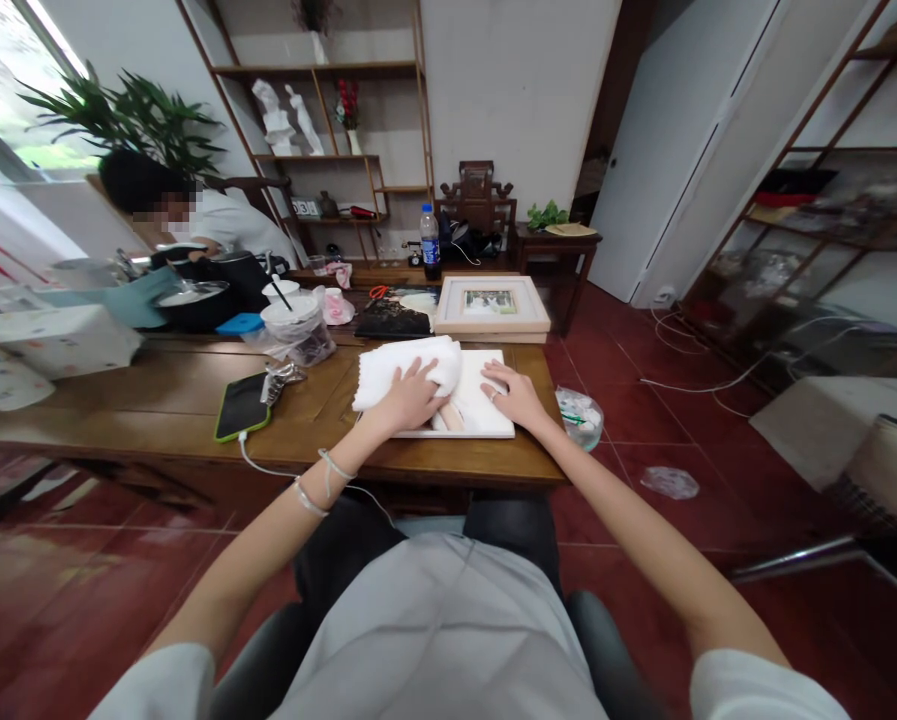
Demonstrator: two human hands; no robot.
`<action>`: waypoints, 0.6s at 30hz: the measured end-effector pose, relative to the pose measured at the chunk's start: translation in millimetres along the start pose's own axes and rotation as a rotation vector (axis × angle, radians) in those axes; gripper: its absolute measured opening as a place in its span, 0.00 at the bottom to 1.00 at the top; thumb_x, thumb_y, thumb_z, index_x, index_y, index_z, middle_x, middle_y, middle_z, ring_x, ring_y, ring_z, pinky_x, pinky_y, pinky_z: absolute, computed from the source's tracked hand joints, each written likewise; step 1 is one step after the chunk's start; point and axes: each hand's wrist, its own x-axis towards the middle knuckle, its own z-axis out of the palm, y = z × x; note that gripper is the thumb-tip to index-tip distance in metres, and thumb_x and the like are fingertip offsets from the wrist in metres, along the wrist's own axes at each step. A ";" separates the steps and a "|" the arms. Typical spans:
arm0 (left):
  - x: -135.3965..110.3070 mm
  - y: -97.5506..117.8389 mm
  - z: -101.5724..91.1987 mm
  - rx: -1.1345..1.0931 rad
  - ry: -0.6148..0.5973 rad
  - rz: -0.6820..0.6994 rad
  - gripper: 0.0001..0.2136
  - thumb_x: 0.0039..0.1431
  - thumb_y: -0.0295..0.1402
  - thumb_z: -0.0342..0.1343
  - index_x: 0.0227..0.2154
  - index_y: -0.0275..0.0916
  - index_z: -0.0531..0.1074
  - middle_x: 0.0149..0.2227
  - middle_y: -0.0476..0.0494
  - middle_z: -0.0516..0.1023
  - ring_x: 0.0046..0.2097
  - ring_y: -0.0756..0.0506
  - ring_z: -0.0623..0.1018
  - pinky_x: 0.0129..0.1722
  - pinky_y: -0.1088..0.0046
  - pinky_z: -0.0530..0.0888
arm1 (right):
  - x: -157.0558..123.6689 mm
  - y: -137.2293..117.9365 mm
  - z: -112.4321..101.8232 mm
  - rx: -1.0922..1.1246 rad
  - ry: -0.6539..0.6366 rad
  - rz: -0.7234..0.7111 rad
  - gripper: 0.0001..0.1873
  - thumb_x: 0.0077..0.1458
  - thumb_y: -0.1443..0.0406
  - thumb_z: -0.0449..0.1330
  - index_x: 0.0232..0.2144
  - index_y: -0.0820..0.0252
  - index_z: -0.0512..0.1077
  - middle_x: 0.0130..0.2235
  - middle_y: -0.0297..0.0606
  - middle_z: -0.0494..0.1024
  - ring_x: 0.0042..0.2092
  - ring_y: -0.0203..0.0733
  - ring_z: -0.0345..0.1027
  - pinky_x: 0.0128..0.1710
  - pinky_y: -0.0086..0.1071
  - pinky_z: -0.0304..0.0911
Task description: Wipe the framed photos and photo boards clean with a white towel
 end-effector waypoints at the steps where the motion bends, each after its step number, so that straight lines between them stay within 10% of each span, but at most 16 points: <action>1: 1.5 0.6 2.7 0.012 0.021 -0.019 0.20 0.66 0.40 0.42 0.51 0.36 0.71 0.67 0.37 0.49 0.66 0.29 0.48 0.59 0.40 0.52 | 0.1 0.8 0.3 -0.004 0.002 -0.001 0.16 0.53 0.65 0.59 0.44 0.59 0.76 0.53 0.43 0.74 0.59 0.46 0.62 0.61 0.42 0.55; 18: -94.9 70.5 -23.3 0.104 -0.052 0.211 0.14 0.62 0.35 0.49 0.45 0.39 0.76 0.65 0.38 0.55 0.63 0.29 0.57 0.56 0.47 0.62 | 0.5 0.5 -2.8 0.092 -0.020 -0.006 0.20 0.47 0.72 0.59 0.44 0.55 0.77 0.53 0.38 0.74 0.59 0.46 0.61 0.60 0.43 0.56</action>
